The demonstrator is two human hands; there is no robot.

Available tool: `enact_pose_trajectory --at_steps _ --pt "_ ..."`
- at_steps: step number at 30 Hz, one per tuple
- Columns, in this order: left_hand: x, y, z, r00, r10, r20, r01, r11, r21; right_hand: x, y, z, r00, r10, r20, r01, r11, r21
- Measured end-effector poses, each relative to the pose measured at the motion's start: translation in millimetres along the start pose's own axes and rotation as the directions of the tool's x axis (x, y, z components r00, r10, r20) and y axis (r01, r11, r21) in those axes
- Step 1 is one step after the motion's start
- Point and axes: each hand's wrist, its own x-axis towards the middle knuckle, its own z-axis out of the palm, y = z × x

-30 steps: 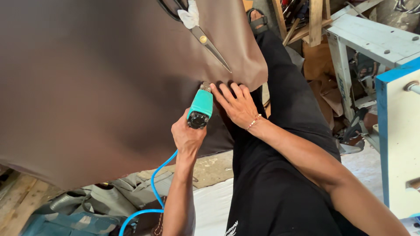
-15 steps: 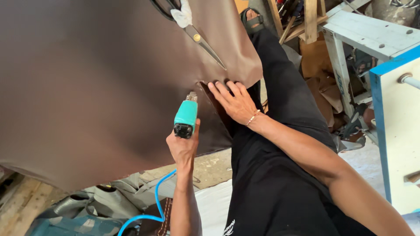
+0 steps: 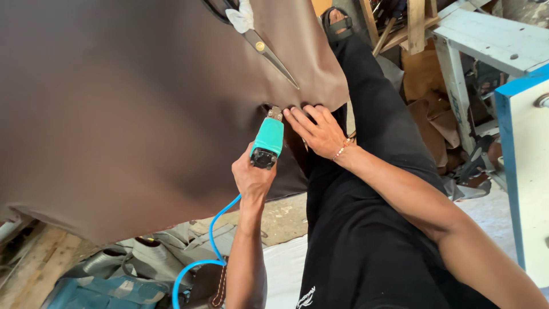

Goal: The person covers a brown upholstered furniture frame with a piece of dark grey fabric, using a stapler and shears to secure and trim the material around the contours of the piece.

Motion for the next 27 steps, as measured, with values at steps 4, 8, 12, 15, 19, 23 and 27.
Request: enact_pose_trajectory --at_steps 4,8,12,15,19,23,27 --pt "-1.1 -3.6 4.9 0.999 -0.048 0.026 0.047 0.998 0.044 -4.1 1.7 5.1 1.0 0.001 0.001 -0.001 1.0 -0.003" --pt "-1.5 -6.1 8.1 0.999 -0.039 0.021 0.037 0.996 0.075 -5.3 2.3 8.7 1.0 0.012 -0.011 -0.012 1.0 0.004" --pt "-2.7 -4.6 9.2 1.0 -0.027 0.013 0.026 0.998 0.054 -6.5 1.4 9.7 1.0 0.019 0.011 -0.019 0.999 0.026" --pt "-1.6 -1.3 9.1 0.999 -0.032 0.011 0.031 0.999 0.019 -4.5 2.9 10.1 1.0 0.011 -0.018 -0.01 1.0 0.018" --pt "-3.2 -0.9 14.0 0.999 -0.05 0.011 0.049 0.992 0.113 -7.4 3.3 9.4 1.0 0.013 -0.019 -0.012 1.0 0.022" --pt "-6.9 -0.8 14.1 0.999 -0.04 -0.006 0.041 0.994 0.102 -5.8 4.4 9.3 1.0 0.004 -0.014 -0.003 0.999 0.044" --pt "-5.3 -1.4 14.3 0.999 -0.05 0.018 0.048 0.992 0.116 -7.0 7.5 7.6 1.0 -0.001 0.001 0.001 0.999 0.052"
